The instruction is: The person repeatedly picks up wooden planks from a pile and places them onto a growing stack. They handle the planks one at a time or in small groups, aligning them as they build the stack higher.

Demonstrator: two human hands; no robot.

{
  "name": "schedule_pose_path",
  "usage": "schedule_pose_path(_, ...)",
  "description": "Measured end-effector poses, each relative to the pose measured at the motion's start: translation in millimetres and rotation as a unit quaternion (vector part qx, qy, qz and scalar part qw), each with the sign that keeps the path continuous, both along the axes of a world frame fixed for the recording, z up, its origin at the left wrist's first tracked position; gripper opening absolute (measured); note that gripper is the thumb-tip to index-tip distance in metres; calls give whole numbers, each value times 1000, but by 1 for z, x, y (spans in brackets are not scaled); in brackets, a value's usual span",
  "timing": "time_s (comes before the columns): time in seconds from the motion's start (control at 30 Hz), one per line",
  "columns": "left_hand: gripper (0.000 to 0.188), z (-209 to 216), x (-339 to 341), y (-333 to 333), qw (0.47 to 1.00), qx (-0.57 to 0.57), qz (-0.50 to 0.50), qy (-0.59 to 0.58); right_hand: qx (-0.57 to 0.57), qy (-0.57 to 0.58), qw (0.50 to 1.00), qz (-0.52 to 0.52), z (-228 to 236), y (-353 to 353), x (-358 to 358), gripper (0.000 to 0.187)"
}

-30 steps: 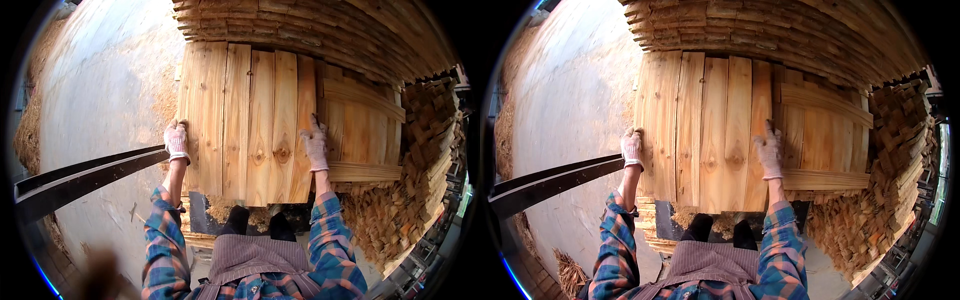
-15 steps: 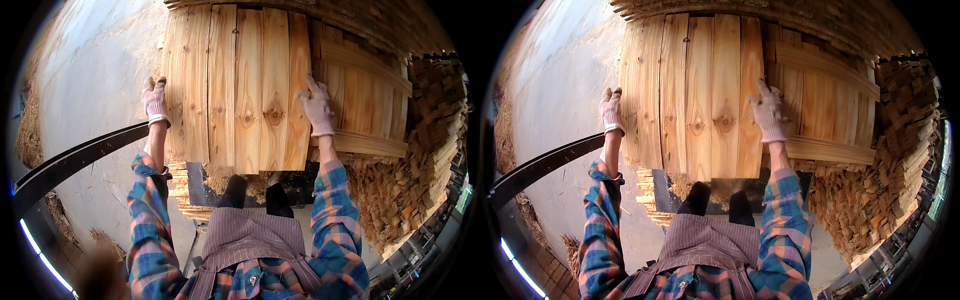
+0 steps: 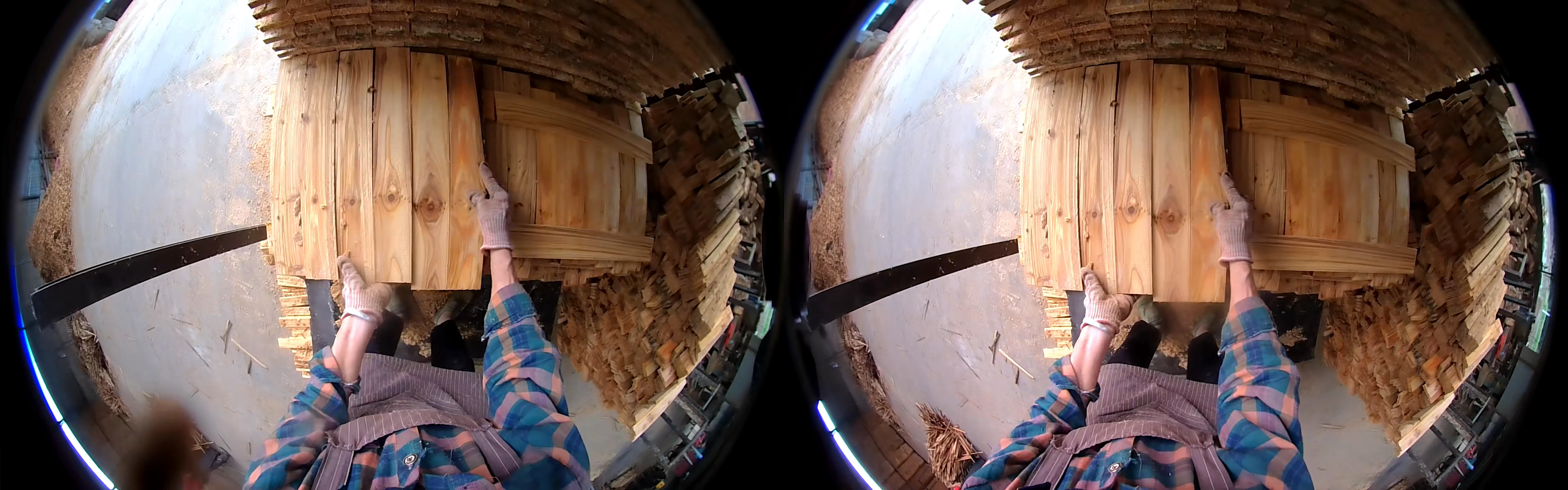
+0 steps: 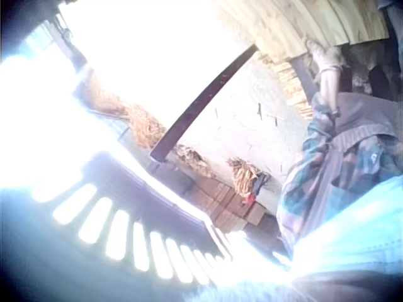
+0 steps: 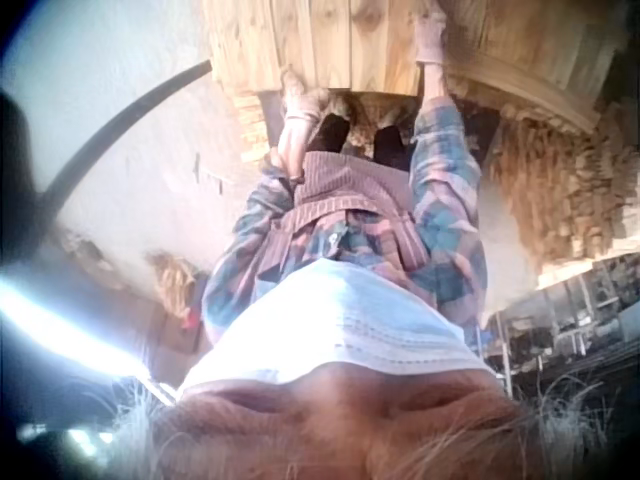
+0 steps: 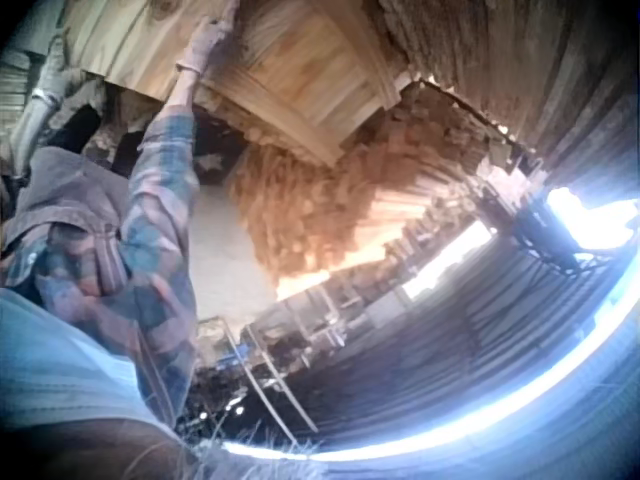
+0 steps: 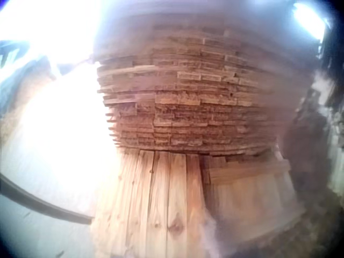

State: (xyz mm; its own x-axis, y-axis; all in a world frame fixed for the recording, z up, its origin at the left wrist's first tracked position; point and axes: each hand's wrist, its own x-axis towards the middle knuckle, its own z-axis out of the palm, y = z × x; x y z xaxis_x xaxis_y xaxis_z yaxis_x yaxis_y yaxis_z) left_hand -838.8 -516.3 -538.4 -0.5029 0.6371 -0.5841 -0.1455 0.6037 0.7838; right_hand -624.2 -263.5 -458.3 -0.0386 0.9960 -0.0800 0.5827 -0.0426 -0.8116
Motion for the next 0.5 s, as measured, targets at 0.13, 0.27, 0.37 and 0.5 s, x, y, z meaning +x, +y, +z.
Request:
schedule_pose_path(0.13,106,90,17,67,890,-202,-294,284,-27,168,984,-53,-10,16,19,51)
schedule_pose_path(0.27,86,100,2,32,851,-114,-373,353,45,228,972,-18,-50,23,9,47)
schedule_pose_path(0.37,66,52,-41,33,879,-69,-358,306,66,-91,993,-48,-58,24,-29,44)
schedule_pose_path(0.5,81,11,-33,35,931,35,-178,316,45,-357,930,78,-21,3,43,55)
